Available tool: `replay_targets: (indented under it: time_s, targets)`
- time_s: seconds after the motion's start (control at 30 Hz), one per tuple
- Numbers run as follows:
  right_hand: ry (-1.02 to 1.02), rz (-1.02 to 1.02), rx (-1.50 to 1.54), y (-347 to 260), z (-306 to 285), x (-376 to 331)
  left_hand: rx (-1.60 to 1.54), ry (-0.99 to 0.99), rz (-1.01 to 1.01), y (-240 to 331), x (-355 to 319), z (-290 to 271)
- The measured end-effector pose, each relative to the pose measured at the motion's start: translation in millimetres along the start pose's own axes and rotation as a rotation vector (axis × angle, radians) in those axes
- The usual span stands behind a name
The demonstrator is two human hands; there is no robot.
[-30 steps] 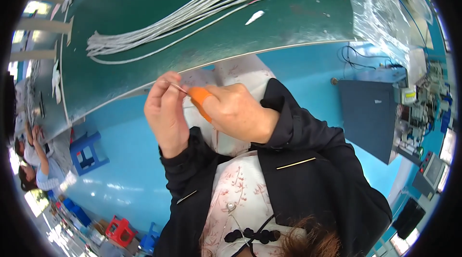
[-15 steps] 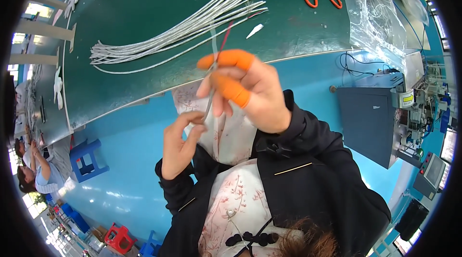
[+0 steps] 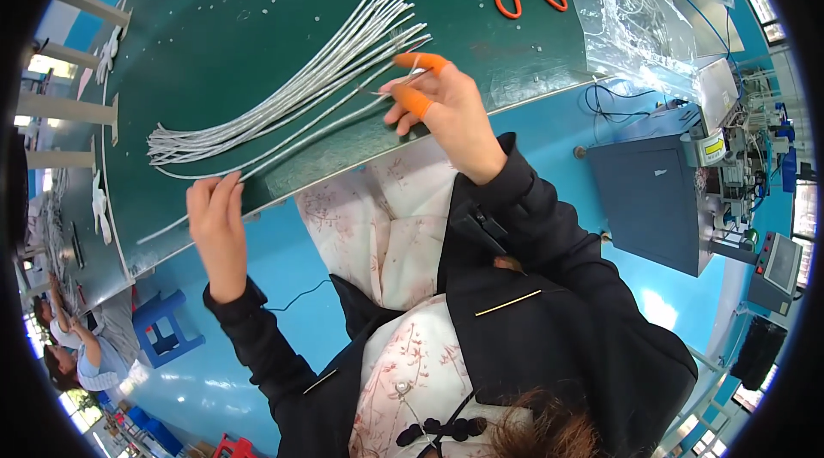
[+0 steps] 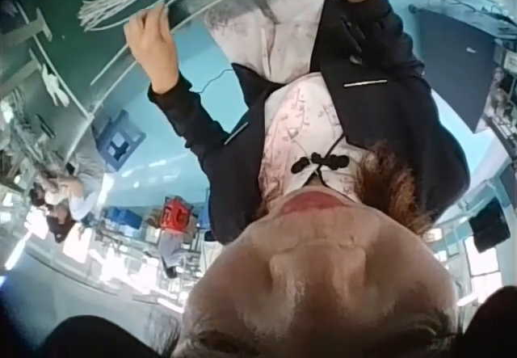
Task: The person picks up a cable from a pile, trims the end with shears, and peels off the outer casing by hand. They then use the shears to cut the inner wires and remove the remaining casing before placing the cable back on the pile.
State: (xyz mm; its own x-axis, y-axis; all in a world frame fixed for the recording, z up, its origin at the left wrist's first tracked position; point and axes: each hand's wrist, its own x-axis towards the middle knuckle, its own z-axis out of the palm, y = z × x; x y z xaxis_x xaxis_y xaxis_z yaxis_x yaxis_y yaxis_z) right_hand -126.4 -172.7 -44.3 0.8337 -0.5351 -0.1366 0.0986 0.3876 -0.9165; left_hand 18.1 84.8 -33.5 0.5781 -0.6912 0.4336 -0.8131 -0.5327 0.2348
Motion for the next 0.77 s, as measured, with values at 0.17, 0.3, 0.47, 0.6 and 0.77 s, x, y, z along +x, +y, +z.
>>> replay_targets:
  time_s: [0.17, 0.3, 0.47, 0.6, 0.77]
  targets:
    - [0.206, -0.193, -0.429, -4, -27, 4, -0.013, 0.065, 0.023, 14, 14, 16]
    - [0.305, -0.287, -0.618, -9, -46, 15, -0.075, 0.097, 0.046, 19, 30, 21]
    - [0.181, -0.31, -1.139, -20, -66, 30, -0.142, -0.027, 0.117, 28, 56, 33]
    - [0.074, -0.146, -0.994, -37, -57, 28, -0.114, -0.096, 0.122, 29, 62, 40]
    - [0.186, -0.22, -0.828, -35, -69, 30, -0.157, -0.162, 0.079, 29, 67, 42]
